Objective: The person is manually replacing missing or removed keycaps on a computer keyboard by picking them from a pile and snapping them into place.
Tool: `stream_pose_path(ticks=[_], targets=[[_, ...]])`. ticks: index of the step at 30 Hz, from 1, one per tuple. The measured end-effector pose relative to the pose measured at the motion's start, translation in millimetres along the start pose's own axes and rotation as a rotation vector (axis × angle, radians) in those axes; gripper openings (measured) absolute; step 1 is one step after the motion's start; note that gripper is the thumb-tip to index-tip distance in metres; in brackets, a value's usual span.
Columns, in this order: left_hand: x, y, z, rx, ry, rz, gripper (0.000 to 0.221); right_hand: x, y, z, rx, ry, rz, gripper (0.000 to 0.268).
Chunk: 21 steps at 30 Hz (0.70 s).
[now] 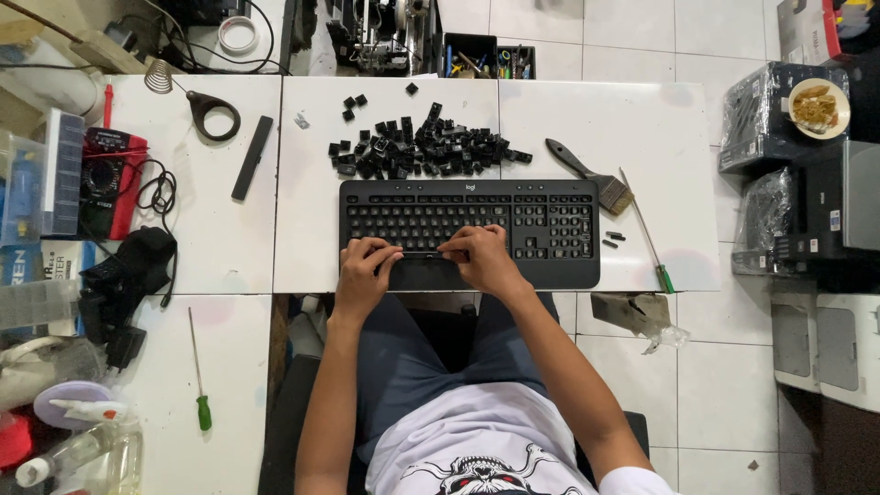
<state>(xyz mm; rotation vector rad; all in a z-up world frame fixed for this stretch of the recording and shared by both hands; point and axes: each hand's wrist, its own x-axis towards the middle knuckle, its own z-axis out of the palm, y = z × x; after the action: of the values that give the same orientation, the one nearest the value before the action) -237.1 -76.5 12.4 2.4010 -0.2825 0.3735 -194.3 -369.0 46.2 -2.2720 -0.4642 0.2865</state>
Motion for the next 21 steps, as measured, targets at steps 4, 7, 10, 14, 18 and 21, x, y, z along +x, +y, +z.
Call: stream_pose_path(ticks=[4, 7, 10, 14, 18, 21], targets=[[0, 7, -5, -0.006, 0.096, 0.086, 0.010, -11, -11, -5, -0.091, 0.066, -0.113, 0.016], [-5, 6, -2, -0.057, 0.185, 0.124, 0.015, -18, -16, -11, -0.038, 0.057, -0.133, 0.018], [-11, -4, 10, -0.121, 0.200, 0.172, 0.023, -19, -13, -14, 0.014, 0.023, -0.131, 0.019], [-2, 7, 2, -0.205, 0.193, 0.192, 0.018, -18, -16, -21, 0.019, -0.027, -0.122, 0.014], [1, 12, -4, -0.321, 0.151, 0.151, 0.013, -16, -16, -21, 0.035, -0.056, -0.096, 0.010], [5, 19, -10, -0.328, 0.136, 0.146, 0.013, -19, -49, -44, 0.145, -0.079, -0.050, 0.007]])
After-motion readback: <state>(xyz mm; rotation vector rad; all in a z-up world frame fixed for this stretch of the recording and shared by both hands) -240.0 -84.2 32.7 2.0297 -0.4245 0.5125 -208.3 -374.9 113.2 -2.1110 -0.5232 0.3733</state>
